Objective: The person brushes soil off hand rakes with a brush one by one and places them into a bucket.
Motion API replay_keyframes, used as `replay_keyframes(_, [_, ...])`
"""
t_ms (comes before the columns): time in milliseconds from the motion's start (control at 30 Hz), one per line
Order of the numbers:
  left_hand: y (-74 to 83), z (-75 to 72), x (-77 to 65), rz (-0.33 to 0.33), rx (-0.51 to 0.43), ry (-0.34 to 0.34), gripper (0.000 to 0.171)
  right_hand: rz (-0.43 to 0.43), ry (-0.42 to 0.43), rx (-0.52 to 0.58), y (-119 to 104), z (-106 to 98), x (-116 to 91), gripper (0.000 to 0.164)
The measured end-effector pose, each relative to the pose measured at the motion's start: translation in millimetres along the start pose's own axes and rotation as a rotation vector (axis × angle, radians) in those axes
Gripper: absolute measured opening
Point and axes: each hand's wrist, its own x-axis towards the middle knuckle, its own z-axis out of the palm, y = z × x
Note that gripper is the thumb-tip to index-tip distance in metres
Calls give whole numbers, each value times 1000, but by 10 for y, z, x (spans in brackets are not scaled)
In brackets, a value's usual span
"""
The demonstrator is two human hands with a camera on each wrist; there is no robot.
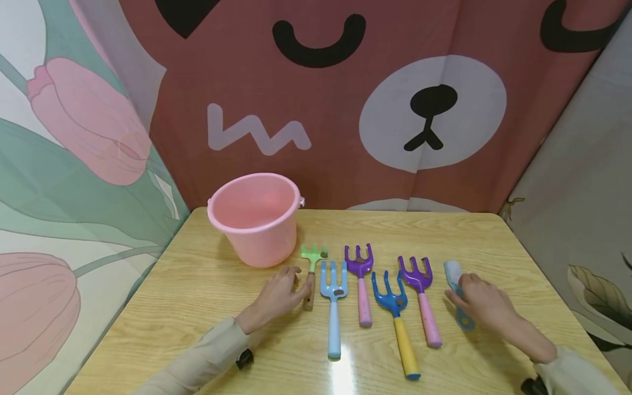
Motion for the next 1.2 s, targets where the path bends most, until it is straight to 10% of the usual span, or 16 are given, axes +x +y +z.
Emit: replay_keyframes(1200, [14, 23, 106, -32, -82, -193, 35, 47, -80, -48, 60, 62, -12, 43])
